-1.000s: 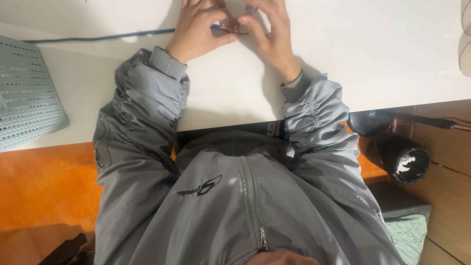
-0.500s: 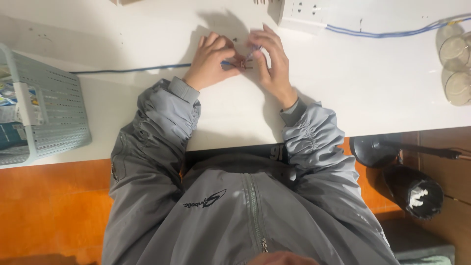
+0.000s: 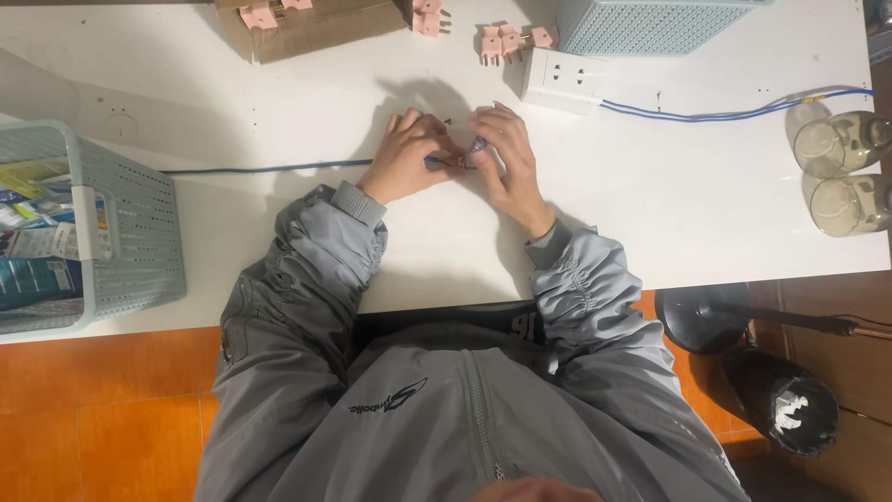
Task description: Wiring electrical plugs by inserting wires into terminals and securing them using a screwdriver
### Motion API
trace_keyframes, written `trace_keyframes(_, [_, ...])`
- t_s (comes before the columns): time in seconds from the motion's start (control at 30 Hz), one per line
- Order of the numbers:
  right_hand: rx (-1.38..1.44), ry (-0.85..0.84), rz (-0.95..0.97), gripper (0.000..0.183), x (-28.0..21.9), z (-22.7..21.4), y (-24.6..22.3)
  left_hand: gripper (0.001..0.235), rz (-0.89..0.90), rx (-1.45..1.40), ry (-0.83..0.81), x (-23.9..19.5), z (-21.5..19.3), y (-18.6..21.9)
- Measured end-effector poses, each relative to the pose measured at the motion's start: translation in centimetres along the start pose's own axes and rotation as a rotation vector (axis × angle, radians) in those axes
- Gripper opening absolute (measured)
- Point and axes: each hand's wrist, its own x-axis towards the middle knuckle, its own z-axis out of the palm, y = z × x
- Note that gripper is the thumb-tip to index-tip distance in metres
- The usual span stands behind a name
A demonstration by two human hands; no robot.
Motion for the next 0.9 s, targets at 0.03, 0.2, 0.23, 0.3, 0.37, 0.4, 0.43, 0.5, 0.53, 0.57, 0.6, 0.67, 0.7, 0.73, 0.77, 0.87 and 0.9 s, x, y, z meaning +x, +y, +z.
trace_keyframes(0.03, [0.016, -0.01, 0.027, 0.034, 0.7, 0.0, -1.1, 0.031, 0.01, -0.004, 0.011, -0.1, 0.1, -0.1])
trace_keyframes(0.2, [-0.018, 0.004, 0.003, 0.03, -1.0, 0.0, 1.7, 0.031, 0.01, 0.023, -0.004, 0.0, 0.1, 0.0])
trace_keyframes(0.23, [-0.024, 0.004, -0.014, 0.031, -1.2, -0.1, 2.0, 0.034, 0.011, 0.044, 0.005, -0.1, 0.3, 0.0])
trace_keyframes(0.3, [-0.002, -0.005, 0.021, 0.033, 0.1, -0.2, 0.2, 0.03, 0.04, 0.046, 0.019, -0.1, 0.1, -0.2])
trace_keyframes(0.37, [0.023, -0.021, 0.067, 0.037, -0.1, -0.1, 0.0, 0.026, 0.061, 0.04, 0.028, -0.4, 0.5, -0.2])
trace_keyframes(0.4, [0.015, -0.002, 0.039, 0.034, -0.6, 0.1, 0.9, 0.027, 0.062, 0.059, 0.029, -0.4, 0.7, -0.4])
trace_keyframes(0.43, [0.008, 0.017, 0.01, 0.031, -1.1, 0.3, 1.8, 0.027, 0.063, 0.079, 0.03, -0.4, 0.8, -0.6])
trace_keyframes(0.5, [-0.005, 0.011, 0.016, 0.03, -1.1, 0.1, 1.6, 0.027, 0.066, 0.094, 0.017, -0.4, 0.4, -0.1])
trace_keyframes(0.53, [-0.014, 0.003, 0.015, 0.03, -0.9, 0.0, 1.7, 0.027, 0.066, 0.114, 0.01, -0.3, 0.0, 0.1])
trace_keyframes(0.57, [-0.014, 0.003, 0.014, 0.03, -0.6, -0.1, 0.7, 0.027, 0.066, 0.115, 0.01, -0.5, 0.3, -0.1])
trace_keyframes(0.6, [0.0, -0.01, 0.032, 0.032, 0.0, -0.2, -0.1, 0.03, 0.12, 0.144, 0.033, -0.6, 0.5, -0.4])
trace_keyframes(0.67, [0.016, -0.023, 0.047, 0.036, 0.2, -0.2, -0.2, 0.033, 0.172, 0.174, 0.057, -0.6, 0.9, -1.0])
trace_keyframes(0.7, [-0.011, -0.014, 0.043, 0.034, -0.1, -0.1, 0.4, 0.034, 0.191, 0.191, 0.057, -0.6, 1.1, -1.4])
trace_keyframes(0.73, [-0.038, -0.006, 0.047, 0.033, -0.8, -0.1, 0.8, 0.036, 0.21, 0.203, 0.052, -0.8, 1.5, -1.6])
trace_keyframes(0.77, [-0.037, -0.006, 0.052, 0.033, -0.8, -0.1, 1.2, 0.036, 0.207, 0.2, 0.047, -0.8, 1.4, -1.5])
trace_keyframes(0.87, [0.051, 0.049, 0.1, 0.036, -0.8, -0.6, 1.8, 0.04, 0.206, 0.226, 0.017, -0.5, 0.7, -1.0])
trace_keyframes(0.9, [0.037, 0.074, 0.165, 0.027, -0.4, -1.3, 1.9, 0.057, 0.108, 0.194, -0.087, 0.0, 0.2, -0.6])
